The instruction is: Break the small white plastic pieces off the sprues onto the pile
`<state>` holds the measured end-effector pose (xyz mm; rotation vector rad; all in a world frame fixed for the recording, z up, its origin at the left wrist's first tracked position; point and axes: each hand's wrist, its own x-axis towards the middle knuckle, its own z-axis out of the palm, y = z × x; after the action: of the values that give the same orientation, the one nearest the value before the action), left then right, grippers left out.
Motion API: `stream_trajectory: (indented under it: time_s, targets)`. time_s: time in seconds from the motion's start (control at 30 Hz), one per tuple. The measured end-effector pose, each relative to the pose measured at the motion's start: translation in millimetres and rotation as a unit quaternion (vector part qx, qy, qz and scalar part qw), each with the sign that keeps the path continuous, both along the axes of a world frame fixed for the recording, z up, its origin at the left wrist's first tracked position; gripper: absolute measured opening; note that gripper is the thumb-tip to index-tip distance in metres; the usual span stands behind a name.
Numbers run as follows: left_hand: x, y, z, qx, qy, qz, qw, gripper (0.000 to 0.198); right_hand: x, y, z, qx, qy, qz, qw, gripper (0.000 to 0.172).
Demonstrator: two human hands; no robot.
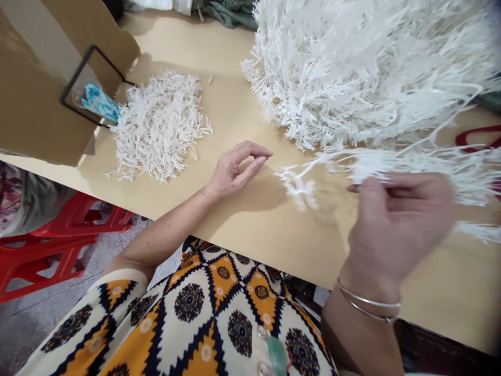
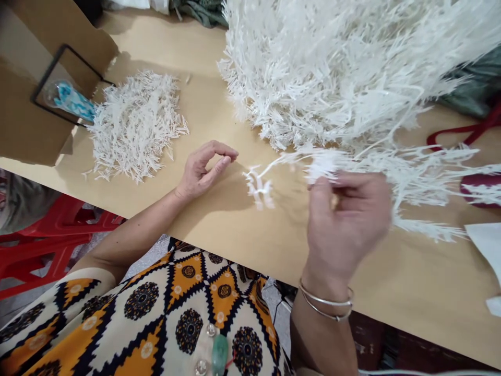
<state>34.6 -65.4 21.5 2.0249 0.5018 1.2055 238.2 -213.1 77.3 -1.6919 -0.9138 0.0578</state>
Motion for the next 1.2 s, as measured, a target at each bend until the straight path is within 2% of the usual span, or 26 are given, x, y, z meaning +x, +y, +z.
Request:
stream_trajectory:
  time_s: [0.03,0.07,0.1,0.13,0.17,0.27,0.33,0.43,0.53,0.6,0.7,0.8,0.87,0.97,1.1,1.2]
  targets:
    - [1,-1,0.4,-0.02,-0.009,-0.027,0.999,0.02,-1,-1,11.4,0.034,-0.076,-0.038,0.996,0.015]
    - [1,-3,0.3,-0.047,-0.015,-0.059,0.997,0.02,-4,-1,21.0,0.015,-0.129,-0.046,0.991,0.014]
    - [2,-4,-0.4,-0.074,-0.016,-0.096,0.992,0.023,-9,0,27.9,-0.041,-0.17,-0.032,0.984,0.012]
    - [2,-5,-1.5,-0.096,-0.011,-0.136,0.986,0.029,-15,2,31.9,-0.108,-0.188,0.005,0.976,0.011]
    - [3,-6,-3.1,-0.111,0.001,-0.175,0.978,0.037,-21,6,32.8,-0.139,-0.193,0.047,0.97,0.009]
    - [5,-7,-9.3,-0.127,0.036,-0.244,0.961,0.06,-40,26,21.3,-0.232,-0.099,0.209,0.945,0.006]
    - [8,-7,-13.1,-0.179,0.037,-0.224,0.957,0.056,-47,45,8.3,-0.205,-0.056,0.248,0.945,0.007]
    - [10,-6,-16.0,-0.301,0.012,-0.154,0.941,0.047,-47,66,-7.6,-0.096,0.01,0.267,0.959,0.012]
    - [12,-1,-16.4,-0.373,-0.034,-0.137,0.917,0.047,-41,71,-15.3,-0.06,0.029,0.275,0.959,0.016]
    - [11,2,-16.0,-0.381,-0.046,-0.137,0.913,0.044,-37,67,-18.9,-0.058,0.005,0.254,0.965,0.017]
    - [7,5,-13.1,-0.342,-0.015,-0.101,0.934,0.037,-34,61,-28.4,-0.079,-0.041,0.231,0.969,0.032]
    - [4,5,-9.4,-0.303,0.016,-0.102,0.947,0.037,-35,62,-44.0,-0.1,-0.031,0.276,0.955,0.055]
    - [4,4,-9.5,-0.299,0.001,-0.121,0.946,0.043,-37,65,-54.2,-0.106,0.004,0.307,0.946,0.06]
    - [6,4,-14.1,-0.313,-0.038,-0.093,0.944,0.053,-40,68,-61.0,-0.114,0.029,0.303,0.946,0.046]
    - [9,5,-16.9,-0.35,-0.047,-0.057,0.934,0.051,-39,67,-54.7,-0.125,0.024,0.265,0.956,0.015]
    - [9,5,-15.2,-0.337,-0.046,-0.067,0.938,0.049,-37,66,-49.8,-0.117,0.029,0.253,0.96,0.01]
